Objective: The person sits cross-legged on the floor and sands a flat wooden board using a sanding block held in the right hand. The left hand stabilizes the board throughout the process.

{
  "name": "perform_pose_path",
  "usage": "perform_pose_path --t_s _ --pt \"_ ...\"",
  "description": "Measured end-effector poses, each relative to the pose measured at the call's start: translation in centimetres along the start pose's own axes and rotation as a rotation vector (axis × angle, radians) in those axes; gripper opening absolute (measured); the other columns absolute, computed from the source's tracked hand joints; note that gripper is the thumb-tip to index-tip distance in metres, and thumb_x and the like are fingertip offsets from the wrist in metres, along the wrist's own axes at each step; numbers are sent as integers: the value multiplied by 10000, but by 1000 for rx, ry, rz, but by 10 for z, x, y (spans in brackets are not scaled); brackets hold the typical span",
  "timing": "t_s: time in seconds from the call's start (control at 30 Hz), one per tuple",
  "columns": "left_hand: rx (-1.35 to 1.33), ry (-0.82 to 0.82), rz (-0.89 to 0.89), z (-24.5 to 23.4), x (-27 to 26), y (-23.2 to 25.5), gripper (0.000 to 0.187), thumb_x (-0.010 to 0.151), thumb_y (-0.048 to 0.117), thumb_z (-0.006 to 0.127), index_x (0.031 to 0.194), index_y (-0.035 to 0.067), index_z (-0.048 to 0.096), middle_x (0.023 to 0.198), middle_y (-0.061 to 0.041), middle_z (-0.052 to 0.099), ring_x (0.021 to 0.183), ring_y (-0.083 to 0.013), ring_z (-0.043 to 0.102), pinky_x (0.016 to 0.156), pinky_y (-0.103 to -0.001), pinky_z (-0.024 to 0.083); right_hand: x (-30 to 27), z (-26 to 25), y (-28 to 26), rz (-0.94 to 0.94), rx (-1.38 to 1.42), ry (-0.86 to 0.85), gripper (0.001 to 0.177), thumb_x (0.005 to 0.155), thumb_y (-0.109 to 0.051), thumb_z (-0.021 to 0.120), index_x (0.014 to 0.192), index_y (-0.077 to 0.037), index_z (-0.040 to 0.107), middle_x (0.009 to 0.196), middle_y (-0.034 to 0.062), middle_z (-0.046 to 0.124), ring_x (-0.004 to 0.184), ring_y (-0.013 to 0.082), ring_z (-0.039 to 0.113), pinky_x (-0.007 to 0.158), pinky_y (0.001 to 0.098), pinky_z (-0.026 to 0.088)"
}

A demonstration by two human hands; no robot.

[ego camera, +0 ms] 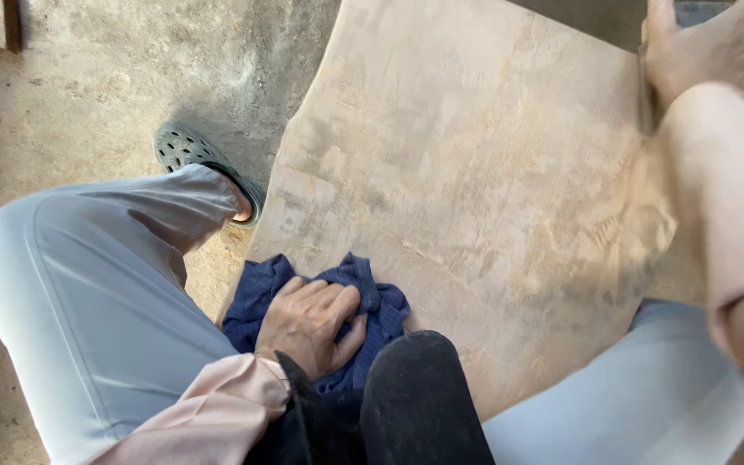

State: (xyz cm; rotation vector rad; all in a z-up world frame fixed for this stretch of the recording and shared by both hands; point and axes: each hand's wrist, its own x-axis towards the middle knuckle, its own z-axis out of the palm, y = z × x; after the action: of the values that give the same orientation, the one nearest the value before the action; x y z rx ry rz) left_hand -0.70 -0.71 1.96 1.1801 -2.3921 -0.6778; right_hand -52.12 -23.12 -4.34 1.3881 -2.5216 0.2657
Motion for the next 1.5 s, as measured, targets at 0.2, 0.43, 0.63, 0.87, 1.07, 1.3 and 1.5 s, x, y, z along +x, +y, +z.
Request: perform_pose_path --t_s 0.2,0.43,0.63,0.87,1.07,1.3,1.5 --pt "25 -2 12 5 1 0 192 821 199 718 761 113 557 687 -48 605 688 -240 623 661 -389 430 -210 -78 7 -8 95 -104 960 948 -736 718 1500 -61 317 1331 279 438 1240 467 442 1005 645 288" --pt "33 -16 14 19 17 7 201 848 176 724 767 110 553 681 -35 605 675 -236 618 657 -390 425 -129 -71 14 -45 64 40 1029 990 -706 693 1505 62 239 1394 457 332 1284 585 325 1033 755 211" --pt "27 52 45 9 24 10 194 819 181 724 790 104 549 698 -44 599 688 -238 618 659 -386 430 -45 -51 21 330 347 -239 1034 908 -804 548 1533 -12 323 1520 316 436 1396 482 450 1167 622 319" --pt "97 24 50 18 18 9 219 840 168 728 763 107 532 686 -31 582 678 -234 601 649 -389 406 -274 -147 18 149 53 -173 864 959 -688 691 1466 -68 367 1346 257 458 1287 444 443 1018 629 298" --pt "144 -15 30 19 17 12 219 851 159 717 753 107 529 673 -23 584 657 -221 602 631 -385 396 -189 -79 62 132 10 -93 982 936 -705 718 1446 37 326 1374 364 389 1334 532 394 1047 722 274" --pt "161 24 58 15 23 12 200 846 193 712 787 96 548 698 -63 596 674 -258 617 678 -400 445 -71 -37 80 90 115 -80 1030 948 -794 583 1510 25 310 1486 345 356 1361 531 356 1062 677 271" --pt "140 4 38 19 20 14 202 863 169 705 771 103 538 696 -36 604 684 -236 626 640 -392 419 -290 -148 51 -16 170 -120 846 913 -646 742 1446 -67 433 1343 215 462 1309 434 431 1064 613 283"
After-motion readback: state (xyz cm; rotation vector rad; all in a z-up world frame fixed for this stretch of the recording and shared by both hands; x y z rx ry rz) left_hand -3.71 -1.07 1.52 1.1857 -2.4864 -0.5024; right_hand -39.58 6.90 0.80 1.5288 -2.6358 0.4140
